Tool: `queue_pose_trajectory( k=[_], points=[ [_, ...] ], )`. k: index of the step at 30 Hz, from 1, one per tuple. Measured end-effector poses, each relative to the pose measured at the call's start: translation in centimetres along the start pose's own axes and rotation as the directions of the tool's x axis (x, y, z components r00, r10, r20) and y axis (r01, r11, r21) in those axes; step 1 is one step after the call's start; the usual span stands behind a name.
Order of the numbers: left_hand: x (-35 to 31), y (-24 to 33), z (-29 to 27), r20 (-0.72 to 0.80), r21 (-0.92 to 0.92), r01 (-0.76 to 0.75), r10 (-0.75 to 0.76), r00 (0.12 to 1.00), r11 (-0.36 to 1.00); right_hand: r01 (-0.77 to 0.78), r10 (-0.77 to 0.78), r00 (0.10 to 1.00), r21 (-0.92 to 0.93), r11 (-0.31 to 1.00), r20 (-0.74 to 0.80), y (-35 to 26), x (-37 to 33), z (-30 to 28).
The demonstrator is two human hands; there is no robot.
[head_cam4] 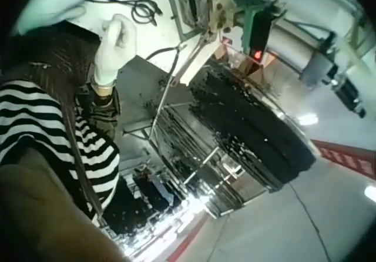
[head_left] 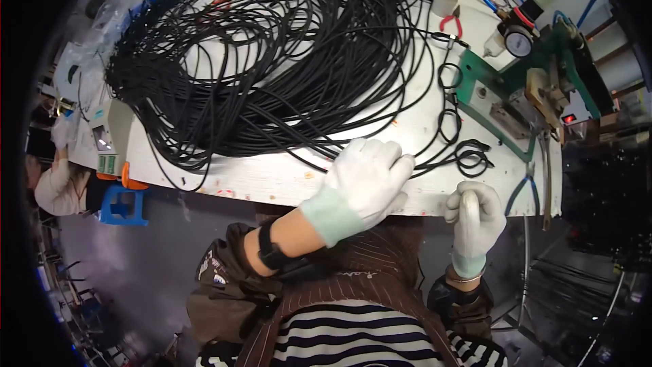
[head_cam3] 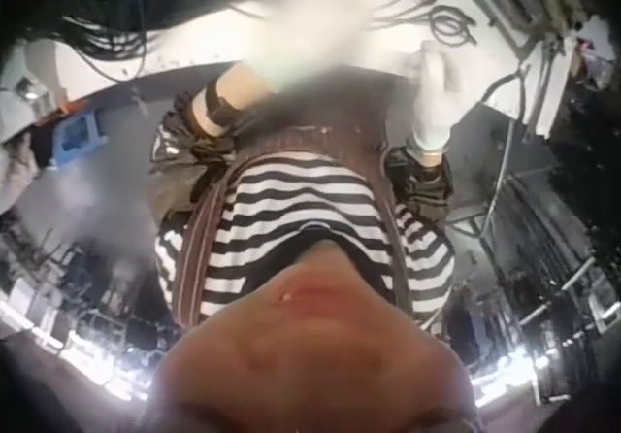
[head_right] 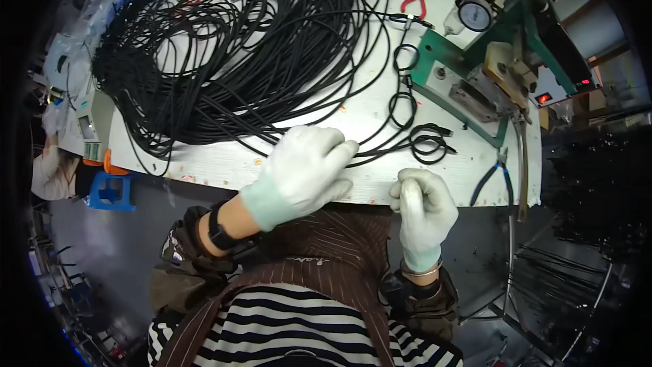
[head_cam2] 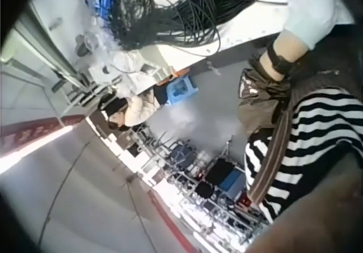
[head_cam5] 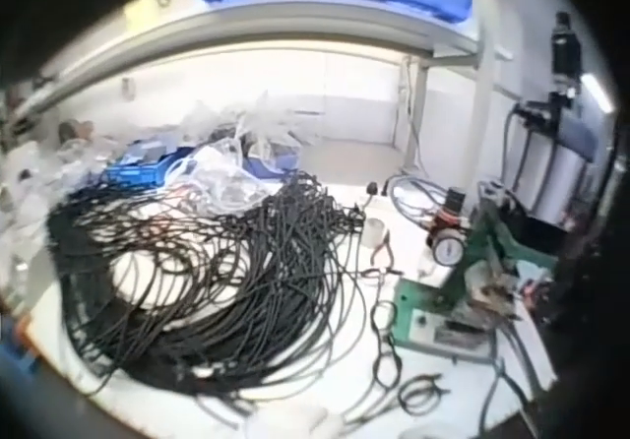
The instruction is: The person processes black cables by inserting the ends into a machine, then gathers a bundle of cables and uses shears to trim the ends. Finally, they pick up a bag of small components and attach them to the cable ends.
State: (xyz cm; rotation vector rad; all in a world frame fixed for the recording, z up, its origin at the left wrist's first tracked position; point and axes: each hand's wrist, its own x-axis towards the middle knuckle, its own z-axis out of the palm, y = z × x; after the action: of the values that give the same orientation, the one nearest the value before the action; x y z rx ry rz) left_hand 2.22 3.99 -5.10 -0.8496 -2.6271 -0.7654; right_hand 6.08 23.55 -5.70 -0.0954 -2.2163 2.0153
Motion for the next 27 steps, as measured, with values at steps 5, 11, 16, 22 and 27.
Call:
queue_pose_trajectory(
  k=[5, 11, 16, 22, 27],
  points=[
    [1.2, -0.8, 2.2, 0.113, 0.317, -0.089, 0.055, 0.992, 0.944, -0.016, 0.016, 1.000, 0.002, 1.000, -0.024, 0.5, 0.0, -0.7],
    [1.8, -1.9, 0.5, -0.193, 0.076, 0.101, -0.084, 0.978, 0.992, -0.112, 0.106, 0.986, 0.041, 0.993, 0.131, 0.5, 0.5, -0.5],
    [-0.1, 0.2, -1.9, -0.620, -0.024, -0.160, 0.111, 0.777, 0.987, 0.049, -0.104, 0.958, 0.206, 0.977, 0.266, -0.2, 1.9, 2.2],
    [-3.9, 0.8, 0.6, -0.246, -0.085, -0.044, 0.022, 0.969, 0.995, 0.147, -0.243, 0.968, 0.646, 0.749, 0.061, -2.2, 3.1, 2.5],
    [-4.2, 1.7, -1.4, -0.232, -0.346, 0.076, -0.164, 0.959, 0.935, 0.737, -0.591, 0.650, -0.586, 0.337, 0.478, 3.0, 3.4, 0.5]
  ],
)
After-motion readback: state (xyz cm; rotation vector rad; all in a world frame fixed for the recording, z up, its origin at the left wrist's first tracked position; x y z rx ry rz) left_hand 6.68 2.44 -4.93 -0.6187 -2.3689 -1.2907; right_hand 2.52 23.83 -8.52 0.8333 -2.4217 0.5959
